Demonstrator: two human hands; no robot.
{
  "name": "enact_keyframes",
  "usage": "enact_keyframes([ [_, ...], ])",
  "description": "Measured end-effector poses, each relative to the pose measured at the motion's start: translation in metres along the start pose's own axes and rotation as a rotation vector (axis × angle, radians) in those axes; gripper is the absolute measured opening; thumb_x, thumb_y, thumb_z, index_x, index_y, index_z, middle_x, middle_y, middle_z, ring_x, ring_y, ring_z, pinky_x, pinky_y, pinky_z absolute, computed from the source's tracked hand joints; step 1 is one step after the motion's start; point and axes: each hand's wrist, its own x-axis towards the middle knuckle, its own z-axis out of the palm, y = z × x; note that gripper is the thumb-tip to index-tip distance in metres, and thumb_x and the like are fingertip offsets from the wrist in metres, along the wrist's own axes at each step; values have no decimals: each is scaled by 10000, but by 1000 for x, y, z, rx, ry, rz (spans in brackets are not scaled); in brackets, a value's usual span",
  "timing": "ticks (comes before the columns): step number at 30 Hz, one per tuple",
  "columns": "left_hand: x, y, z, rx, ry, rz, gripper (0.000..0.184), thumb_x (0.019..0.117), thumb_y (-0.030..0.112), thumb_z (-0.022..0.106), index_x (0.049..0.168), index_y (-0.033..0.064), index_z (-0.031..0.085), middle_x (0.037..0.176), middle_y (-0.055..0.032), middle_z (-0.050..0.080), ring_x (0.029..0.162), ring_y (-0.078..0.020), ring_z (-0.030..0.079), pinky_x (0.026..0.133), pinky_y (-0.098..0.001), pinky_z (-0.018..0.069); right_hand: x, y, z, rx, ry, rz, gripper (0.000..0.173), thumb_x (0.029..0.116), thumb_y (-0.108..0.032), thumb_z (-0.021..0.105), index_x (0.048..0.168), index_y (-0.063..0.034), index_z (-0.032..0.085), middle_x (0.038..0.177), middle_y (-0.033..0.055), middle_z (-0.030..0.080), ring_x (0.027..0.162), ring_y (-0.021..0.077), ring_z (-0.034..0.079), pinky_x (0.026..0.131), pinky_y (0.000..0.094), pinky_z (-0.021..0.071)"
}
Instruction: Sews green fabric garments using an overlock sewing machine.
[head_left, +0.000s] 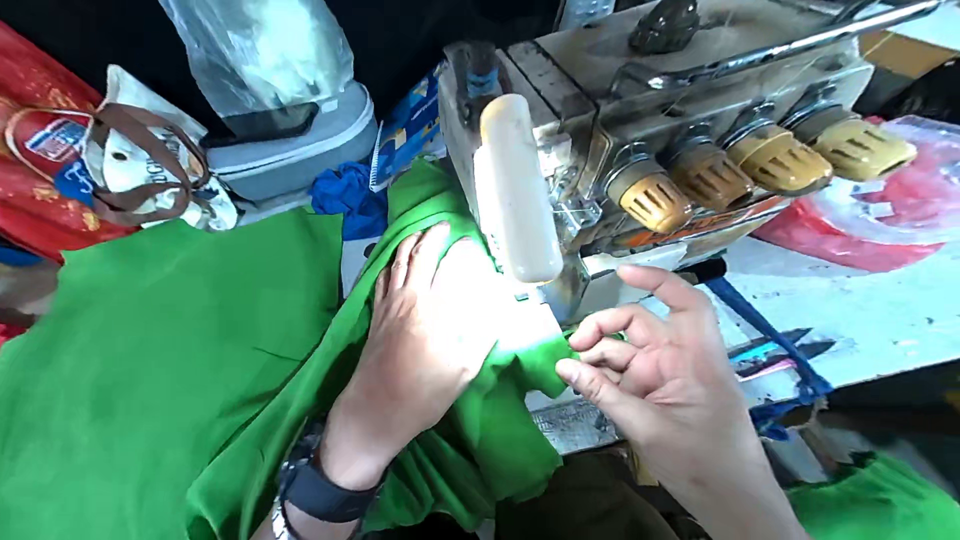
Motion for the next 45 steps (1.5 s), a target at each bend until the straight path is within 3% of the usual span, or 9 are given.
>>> enact_keyframes([
  [15, 38, -22, -18, -23, -77, 117, 409, 927, 118, 592, 1324, 39, 656, 1435, -204, 550, 1320, -391, 517, 1063, -598, 385, 24, -11, 7, -10, -5, -32, 638, 817, 26, 686, 1374, -151, 431, 852, -62, 629, 552, 38, 611, 470, 180, 564],
  [19, 64, -47, -16, -67, -80, 220, 363, 1029, 170, 506, 1308, -5, 659, 1415, -215, 580, 1343, -359, 519, 1132, -567, 326, 25, -7, 9, -6, 15, -50, 559, 822, 40, 676, 1301, -135, 445, 890, -69, 616, 563, 19, 596, 453, 171, 547],
  [26, 88, -88, -14, 7, 39, 237, 379, 1032, 216, 534, 1338, 12, 631, 1239, -256, 635, 1207, -427, 556, 1039, -552, 408, -5, -1, 4, -234, -17, -352, 261, 991, -227, 657, 1211, -265, 523, 974, -131, 620, 833, -22, 624, 721, 153, 551],
  [30, 20, -77, -62, 188, -7, 254, 331, 961, 294, 590, 1001, -13, 707, 1089, -244, 635, 1101, -470, 577, 958, -668, 396, -12, -13, 17, -289, -94, -554, 118, 998, -216, 647, 1100, -213, 587, 1116, -73, 594, 1120, 13, 587, 957, 176, 512],
  [32, -26, -57, -74, 105, 2, 366, 311, 923, 372, 634, 789, 95, 678, 1101, -128, 671, 1210, -342, 563, 1105, -613, 309, -5, -12, 28, -331, -169, -640, 206, 1009, -192, 608, 1212, -217, 586, 1296, -42, 573, 1293, 83, 516, 1066, 266, 461],
  [34, -65, -25, -74, -66, -66, 400, 357, 989, 398, 616, 727, 156, 587, 878, -19, 656, 1033, -150, 635, 1122, -395, 392, 6, -10, 36, -334, -325, -741, 314, 1007, -154, 568, 1320, -176, 560, 1405, 37, 563, 1390, 169, 480, 1135, 349, 441],
  [37, -91, 20, -66, -507, -298, 301, 252, 1007, 214, 623, 854, 22, 566, 786, -150, 565, 757, -210, 568, 697, -260, 478, 13, -5, 31, -239, -536, -873, 242, 1024, -181, 474, 1150, -73, 651, 994, 77, 665, 993, 197, 637, 923, 343, 514],
  [40, -94, 41, -35, -610, -309, 166, 178, 978, 144, 659, 991, -27, 608, 964, -205, 624, 868, -208, 630, 745, -256, 529, 18, 7, 1, -299, -555, -889, 307, 1043, -261, 400, 929, -105, 639, 787, 32, 574, 771, 156, 575, 710, 275, 481],
  [45, -69, 65, 43, -697, -15, 50, 159, 940, 176, 711, 992, 35, 659, 936, -50, 641, 887, -63, 626, 794, -196, 544, 48, 9, -46, -508, -464, -760, 198, 872, -93, 544, 917, -42, 729, 896, 76, 682, 902, 195, 652, 824, 347, 529],
])
